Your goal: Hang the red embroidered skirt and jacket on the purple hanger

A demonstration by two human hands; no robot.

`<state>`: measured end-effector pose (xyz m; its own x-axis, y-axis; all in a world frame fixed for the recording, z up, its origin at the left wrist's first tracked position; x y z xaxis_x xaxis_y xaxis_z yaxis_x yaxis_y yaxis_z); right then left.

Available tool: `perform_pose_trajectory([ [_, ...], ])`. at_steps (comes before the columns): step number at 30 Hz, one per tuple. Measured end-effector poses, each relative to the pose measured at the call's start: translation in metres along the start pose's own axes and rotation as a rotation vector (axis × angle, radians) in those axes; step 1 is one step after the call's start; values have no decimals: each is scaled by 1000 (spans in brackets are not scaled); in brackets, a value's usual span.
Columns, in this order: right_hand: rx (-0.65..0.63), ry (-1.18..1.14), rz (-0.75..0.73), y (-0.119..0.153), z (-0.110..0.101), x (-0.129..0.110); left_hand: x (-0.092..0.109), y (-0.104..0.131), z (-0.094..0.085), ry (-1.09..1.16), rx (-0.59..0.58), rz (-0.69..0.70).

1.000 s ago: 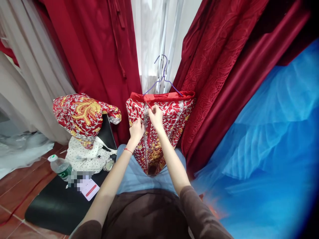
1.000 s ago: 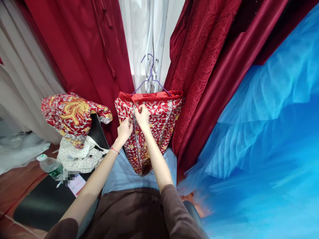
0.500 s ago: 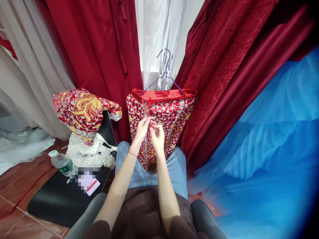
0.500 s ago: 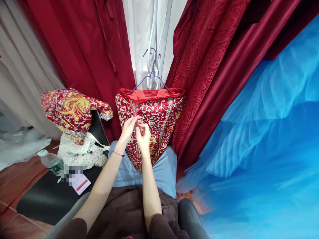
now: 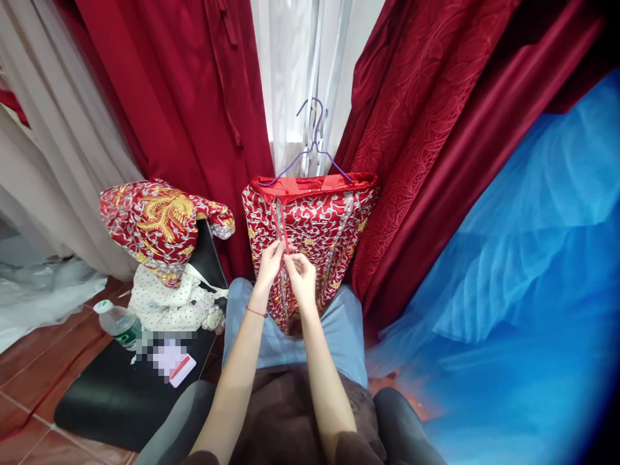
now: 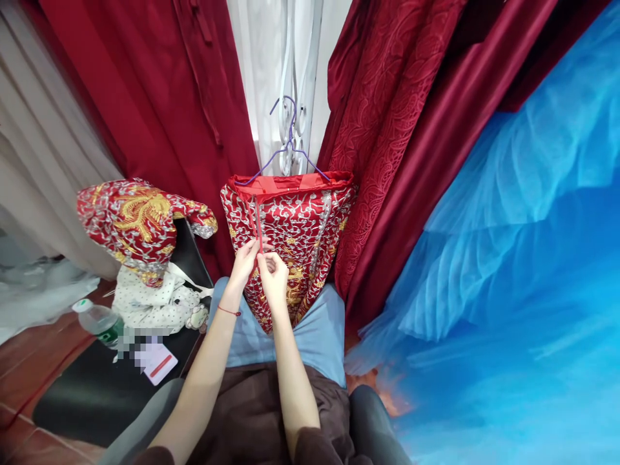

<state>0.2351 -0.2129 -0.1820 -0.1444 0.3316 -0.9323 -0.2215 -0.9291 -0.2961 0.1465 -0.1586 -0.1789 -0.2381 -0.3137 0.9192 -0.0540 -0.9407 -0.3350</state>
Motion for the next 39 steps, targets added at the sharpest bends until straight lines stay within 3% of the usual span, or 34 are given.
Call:
perform_pose_trajectory([
  [5,-114,-54,43,-4,-9,3,12,0,-5,13,-183,-1],
  [8,-103,-86,66,-7,-15,10,18,2,-3,76,-289,-61],
  [10,-88,-102,68,-9,-17,14,18,3,1,113,-296,-80],
  [16,-119,-16,2,-9,-22,11,14,3,4,94,-178,-43],
  [23,-230,13,23,-9,-29,7,16,0,-7,-62,-169,48],
  [27,-201,6,21,-8,-27,11,8,0,-9,-141,33,99],
  [33,-183,3,7,-6,-24,10,3,-2,-14,-44,90,-11],
  [36,-222,41,-2,-5,-23,8,5,-11,-15,59,189,-39],
  [39,-264,80,-11,-5,-22,9,11,-27,-12,126,213,-49],
])
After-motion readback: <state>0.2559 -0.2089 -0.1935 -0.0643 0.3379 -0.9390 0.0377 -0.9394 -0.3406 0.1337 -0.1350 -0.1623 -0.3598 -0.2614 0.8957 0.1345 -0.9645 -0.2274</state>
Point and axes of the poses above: each hand's wrist, its own y-axis away from the middle knuckle, its own z-axis out of the palm, x = y × z, the point moved 1 cm from there along -y, towards the middle knuckle, and after that the axes turned 4 degrees about y, right-handed, at the moved point
